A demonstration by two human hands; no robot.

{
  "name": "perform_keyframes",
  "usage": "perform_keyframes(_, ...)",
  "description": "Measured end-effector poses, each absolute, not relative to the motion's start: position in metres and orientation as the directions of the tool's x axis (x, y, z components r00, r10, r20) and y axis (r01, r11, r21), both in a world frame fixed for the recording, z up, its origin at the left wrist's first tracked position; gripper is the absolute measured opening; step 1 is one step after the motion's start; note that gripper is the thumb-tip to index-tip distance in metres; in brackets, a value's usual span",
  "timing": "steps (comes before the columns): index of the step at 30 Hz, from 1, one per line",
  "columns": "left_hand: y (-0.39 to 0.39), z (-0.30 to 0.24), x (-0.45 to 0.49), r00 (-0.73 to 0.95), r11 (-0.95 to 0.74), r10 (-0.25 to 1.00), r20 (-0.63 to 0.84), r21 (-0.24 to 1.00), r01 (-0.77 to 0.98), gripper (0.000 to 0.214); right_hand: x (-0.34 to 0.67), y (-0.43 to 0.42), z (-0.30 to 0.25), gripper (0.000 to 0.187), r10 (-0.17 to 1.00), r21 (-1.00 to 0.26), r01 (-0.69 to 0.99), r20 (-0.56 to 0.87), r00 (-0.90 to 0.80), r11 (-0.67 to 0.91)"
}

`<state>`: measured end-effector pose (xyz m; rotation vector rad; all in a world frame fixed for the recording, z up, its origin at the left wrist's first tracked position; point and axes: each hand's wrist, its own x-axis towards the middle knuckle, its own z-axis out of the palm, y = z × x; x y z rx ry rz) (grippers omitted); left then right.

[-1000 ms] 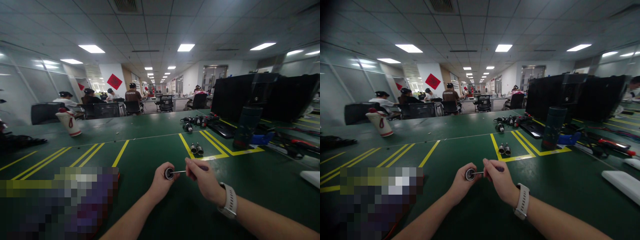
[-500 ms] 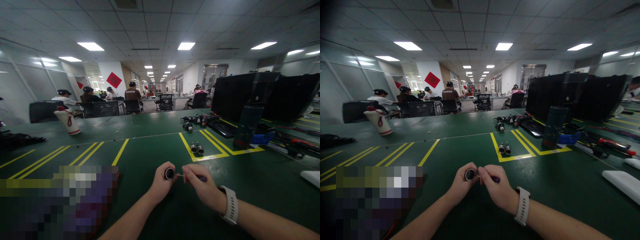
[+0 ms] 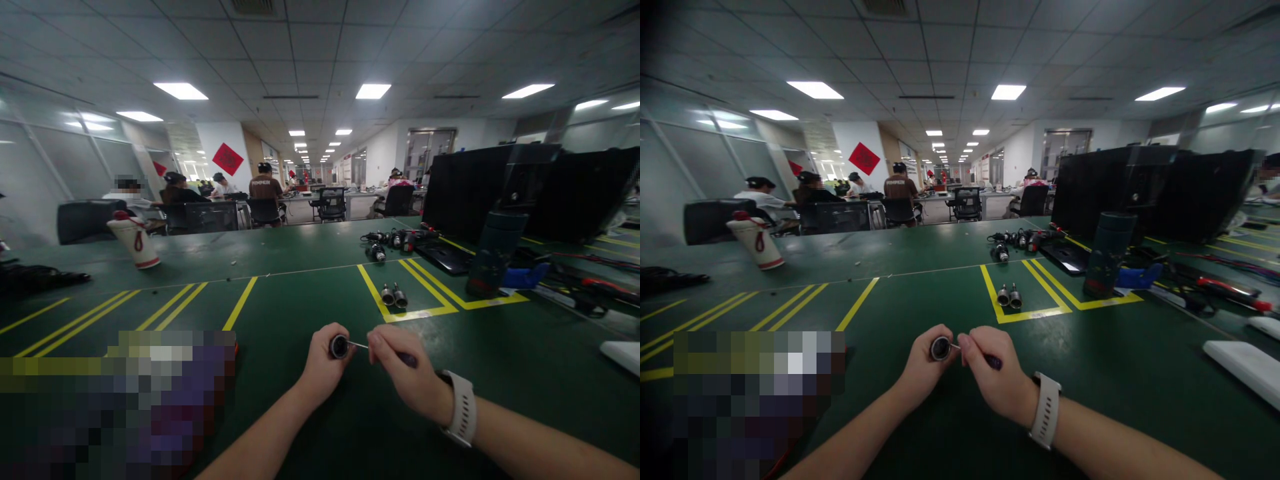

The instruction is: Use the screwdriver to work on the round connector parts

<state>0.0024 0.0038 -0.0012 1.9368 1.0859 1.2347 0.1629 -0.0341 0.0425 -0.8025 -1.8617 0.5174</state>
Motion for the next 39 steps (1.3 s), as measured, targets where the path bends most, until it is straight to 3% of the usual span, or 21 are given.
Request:
perform_keyframes(3,0.0019,0.0007,0.0026,0.236,-0.540,0.840,0.488,0.716,0.443,0.013,0.1616,-0.0373,0.0433,0.037,0.663,-0.563,0.350,0.652,-0.368,0.749)
perform_keyframes(6,0.0006,0.0027,0.0030,0.244,-0.550,0.832,0.499,0.679,0.487,0.013,0.1625,-0.0370,0.0442,0.038,0.659,-0.573,0.328,0.666,-0.349,0.752)
perform_keyframes(12,0.0019,0.0025,0.0028,0.213,-0.528,0.848,0.485,0.741,0.415,0.015,0.1657,-0.0339,0.0457,0.043,0.722,-0.656,0.303,0.631,-0.283,0.692)
perform_keyframes(34,0.0034,0.0001,0.0013,0.205,-0.481,0.876,0.436,0.815,0.322,0.015,0.1646,-0.0352,0.0468,0.046,0.752,-0.709,0.252,0.616,-0.235,0.659)
perform_keyframes(39,0.0027,0.0012,0.0010,0.225,-0.484,0.873,0.433,0.823,0.295,0.018,0.1619,-0.0358,0.0473,0.048,0.836,-0.834,0.142,0.496,-0.234,0.534)
